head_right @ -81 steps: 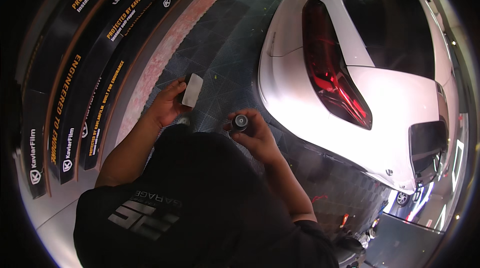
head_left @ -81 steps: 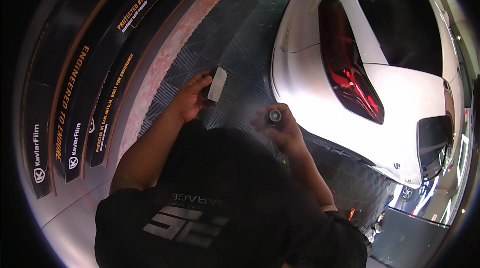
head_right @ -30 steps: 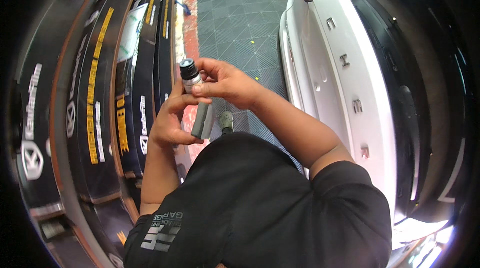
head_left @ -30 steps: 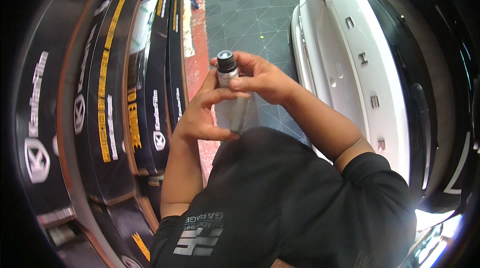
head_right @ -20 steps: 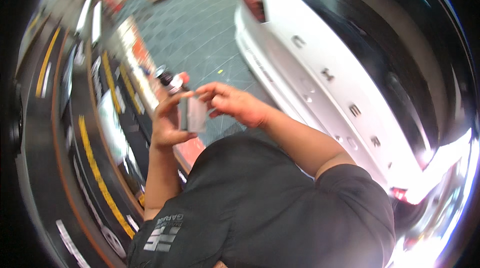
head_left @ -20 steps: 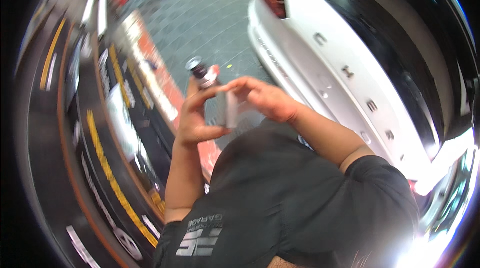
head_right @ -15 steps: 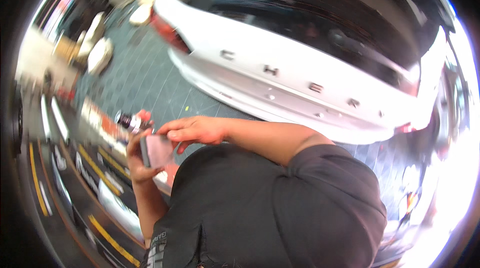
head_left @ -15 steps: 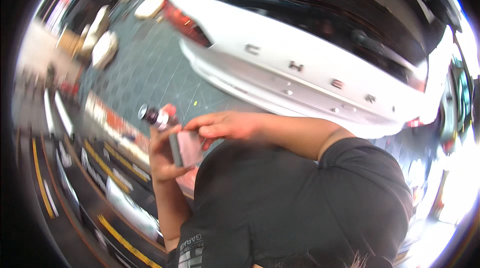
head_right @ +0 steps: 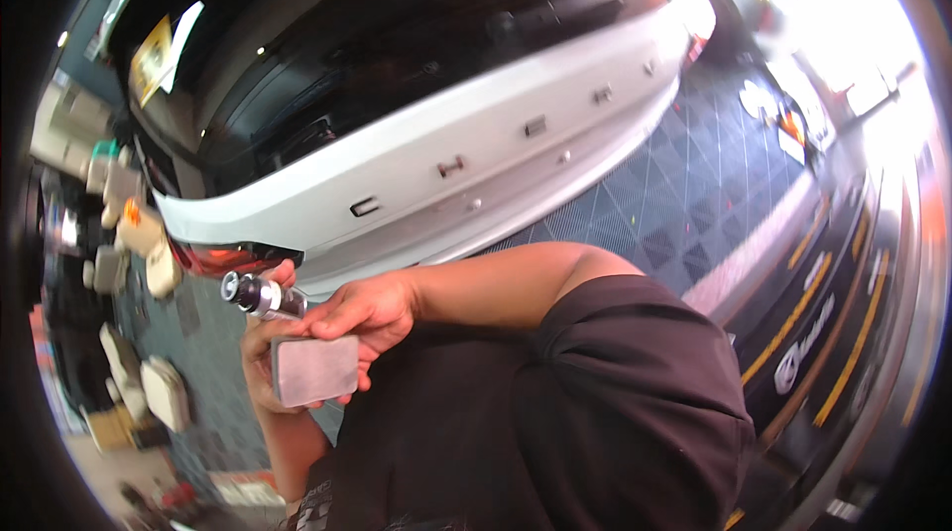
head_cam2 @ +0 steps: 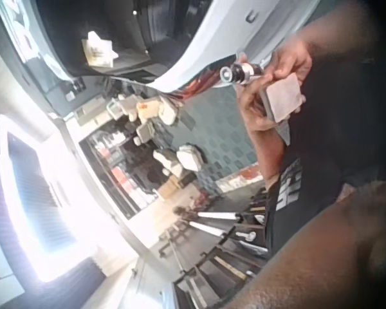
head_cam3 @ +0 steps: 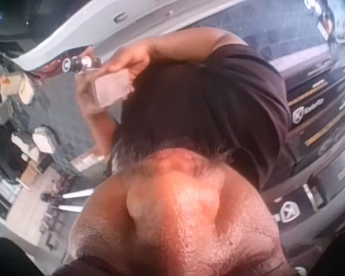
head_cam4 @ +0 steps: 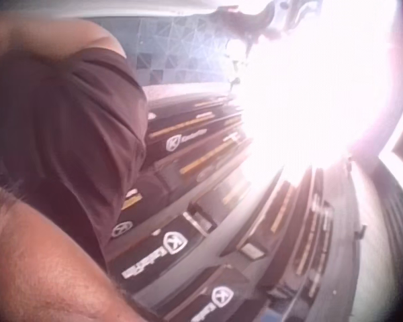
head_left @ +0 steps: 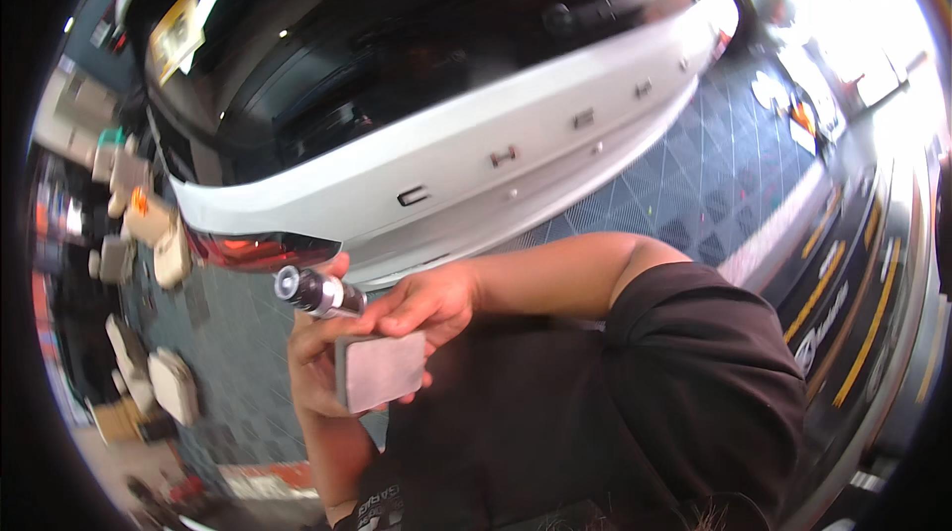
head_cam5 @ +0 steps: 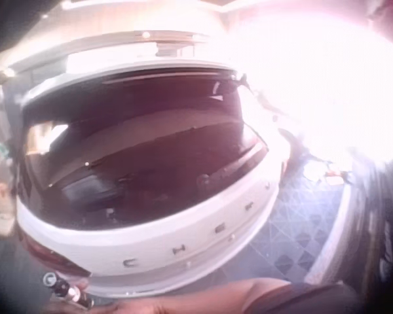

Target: The person applies a liquid coating to the rear bumper and wheel arch of a white car using a small bottle and a foam applicator. They repeatedly dispense the liquid onto the applicator and rub it into the car's surface, working along the lower edges and wheel wells.

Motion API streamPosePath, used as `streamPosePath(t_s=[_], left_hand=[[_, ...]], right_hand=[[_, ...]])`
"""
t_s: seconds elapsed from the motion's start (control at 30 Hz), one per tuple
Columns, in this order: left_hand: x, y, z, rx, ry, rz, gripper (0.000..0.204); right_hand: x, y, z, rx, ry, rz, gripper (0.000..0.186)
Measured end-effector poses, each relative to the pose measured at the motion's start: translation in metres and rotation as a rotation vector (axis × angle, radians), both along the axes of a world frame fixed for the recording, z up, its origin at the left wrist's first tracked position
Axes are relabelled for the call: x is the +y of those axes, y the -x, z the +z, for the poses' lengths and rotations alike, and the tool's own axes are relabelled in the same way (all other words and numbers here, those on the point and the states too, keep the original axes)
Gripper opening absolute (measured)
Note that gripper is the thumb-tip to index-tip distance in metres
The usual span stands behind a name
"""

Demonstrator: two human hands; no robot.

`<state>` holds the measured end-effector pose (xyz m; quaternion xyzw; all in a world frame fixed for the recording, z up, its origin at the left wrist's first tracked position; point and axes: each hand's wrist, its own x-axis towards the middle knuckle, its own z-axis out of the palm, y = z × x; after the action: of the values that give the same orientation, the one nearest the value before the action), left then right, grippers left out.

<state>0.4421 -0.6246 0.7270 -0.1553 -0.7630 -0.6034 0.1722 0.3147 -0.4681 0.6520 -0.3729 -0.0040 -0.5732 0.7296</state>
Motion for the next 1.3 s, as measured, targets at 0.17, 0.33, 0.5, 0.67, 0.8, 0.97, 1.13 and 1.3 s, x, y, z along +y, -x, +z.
streamPosePath(t_s=[0.17,0.33,0.5,0.67,0.8,0.97,1.13,1.3], left_hand=[[-0.050,0.033,-0.015,-0.001,0.100,-0.220,0.045],[-0.060,0.051,-0.045,-0.100,0.051,-0.440,0.027],[0.015,0.080,-0.102,-0.048,-0.059,-0.720,0.066],[0.090,0.082,-0.149,-0.034,0.049,-0.846,0.096],[0.138,0.079,-0.218,-0.136,0.141,-0.862,0.108],[0.179,0.064,-0.347,-0.508,0.114,-0.789,0.092],[0.165,0.063,-0.498,-0.896,0.468,-0.808,0.070],[0.148,0.070,-0.635,-1.031,0.359,-0.780,0.051]], right_hand=[[0.016,-0.021,-0.026,-0.069,-0.077,-0.513,0.064],[0.086,-0.083,-0.079,-0.325,-0.146,-1.114,0.072],[0.170,-0.148,-0.170,-0.630,-0.306,-1.586,0.076],[0.223,-0.168,-0.259,-0.779,-0.480,-1.842,0.068],[0.267,-0.139,-0.345,-0.874,-0.478,-1.892,0.061],[0.319,-0.060,-0.501,-0.814,-0.506,-1.974,0.060],[0.356,0.018,-0.657,-0.734,-0.672,-2.174,0.066],[0.372,0.093,-0.739,-0.567,-0.928,-2.273,0.079]])
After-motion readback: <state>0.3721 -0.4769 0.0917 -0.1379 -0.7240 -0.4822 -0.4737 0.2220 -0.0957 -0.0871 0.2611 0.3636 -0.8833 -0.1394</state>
